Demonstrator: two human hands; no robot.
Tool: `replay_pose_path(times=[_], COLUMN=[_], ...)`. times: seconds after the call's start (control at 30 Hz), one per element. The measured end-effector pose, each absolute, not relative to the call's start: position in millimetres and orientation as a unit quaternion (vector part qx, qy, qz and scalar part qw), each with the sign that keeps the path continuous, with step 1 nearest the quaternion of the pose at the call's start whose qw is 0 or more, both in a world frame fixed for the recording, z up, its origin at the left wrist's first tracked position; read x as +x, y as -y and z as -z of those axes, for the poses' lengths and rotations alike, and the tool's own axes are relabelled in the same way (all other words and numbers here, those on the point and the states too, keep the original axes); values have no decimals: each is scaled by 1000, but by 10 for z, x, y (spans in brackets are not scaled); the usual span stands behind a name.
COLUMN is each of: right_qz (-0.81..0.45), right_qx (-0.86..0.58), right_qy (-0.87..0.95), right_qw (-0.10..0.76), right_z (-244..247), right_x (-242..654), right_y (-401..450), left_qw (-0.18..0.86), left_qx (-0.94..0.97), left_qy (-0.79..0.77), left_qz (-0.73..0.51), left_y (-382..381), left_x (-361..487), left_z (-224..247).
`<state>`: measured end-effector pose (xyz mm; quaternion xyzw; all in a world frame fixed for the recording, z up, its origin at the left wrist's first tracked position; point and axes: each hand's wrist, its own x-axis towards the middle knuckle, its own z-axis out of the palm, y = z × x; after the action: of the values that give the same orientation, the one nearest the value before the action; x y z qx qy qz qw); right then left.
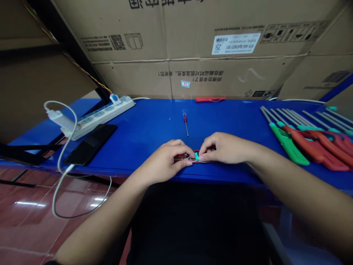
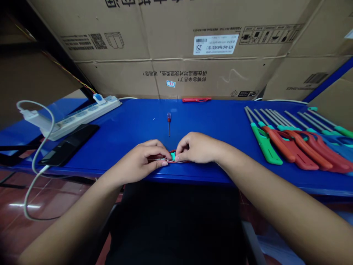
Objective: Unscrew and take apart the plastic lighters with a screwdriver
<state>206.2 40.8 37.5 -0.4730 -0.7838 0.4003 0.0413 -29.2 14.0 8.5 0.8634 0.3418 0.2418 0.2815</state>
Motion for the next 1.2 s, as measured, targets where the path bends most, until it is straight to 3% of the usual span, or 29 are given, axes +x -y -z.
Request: replay_pose_path(times=[0.37,0.5,0.7,0.8,0.93,1.2], right_qz=[-359,-236,43,117,129,37], right_qx=[-472,-428,-327,-330,-368,-424], right_qy=[800,857,928,919,902,880], right_qw=[92,166,172,183,186,211], right_z=[-377,-376,-209,-105,-16,11], right_x=[2063,2136,2261,2250,2212,2147], right_y=[-268,-90,184,297,377,381], left_qw=[260,263,264,261,259,258], left_qx=[869,866,864,865,866,873], left_qy=[-342,-342,-346,-347,-347,-338], left_qz=[-246,-252,-254,-252,-249,-239], left_y=[-103,-97,-103,-99,-90,-86], left_x=[-282,-280,-266,-259,-266,-279], left_z=[-94,-90,-71,-69,-73,-100])
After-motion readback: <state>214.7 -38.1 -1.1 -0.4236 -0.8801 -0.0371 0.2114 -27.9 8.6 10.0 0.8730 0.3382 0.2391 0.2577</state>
